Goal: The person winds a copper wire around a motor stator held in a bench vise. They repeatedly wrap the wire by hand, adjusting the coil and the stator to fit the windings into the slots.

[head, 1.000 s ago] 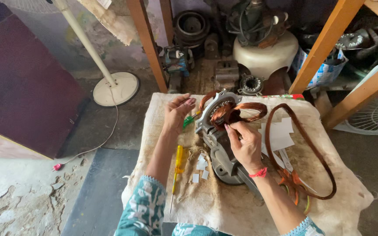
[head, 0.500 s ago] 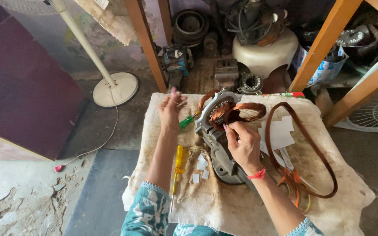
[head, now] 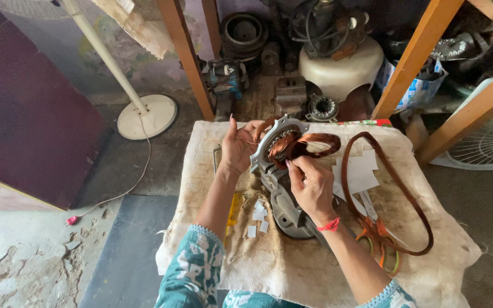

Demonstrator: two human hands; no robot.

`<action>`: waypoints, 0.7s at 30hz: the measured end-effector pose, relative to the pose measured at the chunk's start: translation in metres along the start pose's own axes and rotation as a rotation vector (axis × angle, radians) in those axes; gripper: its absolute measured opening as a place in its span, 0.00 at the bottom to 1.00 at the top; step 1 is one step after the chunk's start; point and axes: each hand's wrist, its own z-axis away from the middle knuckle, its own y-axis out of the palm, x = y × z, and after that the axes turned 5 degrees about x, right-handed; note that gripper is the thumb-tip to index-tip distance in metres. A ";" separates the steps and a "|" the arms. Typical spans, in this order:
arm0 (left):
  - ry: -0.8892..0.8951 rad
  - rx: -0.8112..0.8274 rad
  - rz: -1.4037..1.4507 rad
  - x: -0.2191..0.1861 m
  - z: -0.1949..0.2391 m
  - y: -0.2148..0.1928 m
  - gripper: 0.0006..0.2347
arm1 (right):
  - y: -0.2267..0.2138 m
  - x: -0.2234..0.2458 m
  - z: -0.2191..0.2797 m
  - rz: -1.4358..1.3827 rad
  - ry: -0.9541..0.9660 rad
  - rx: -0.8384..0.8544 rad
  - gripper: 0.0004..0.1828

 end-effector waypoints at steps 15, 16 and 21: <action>0.202 0.192 0.133 -0.007 0.029 -0.020 0.34 | 0.004 0.000 0.006 0.014 -0.013 -0.039 0.06; 0.168 0.193 0.118 -0.007 0.028 -0.009 0.36 | 0.004 0.000 0.006 0.023 -0.016 -0.038 0.06; 0.105 0.148 0.192 0.011 0.023 0.008 0.37 | 0.005 0.000 0.007 0.003 -0.010 -0.044 0.06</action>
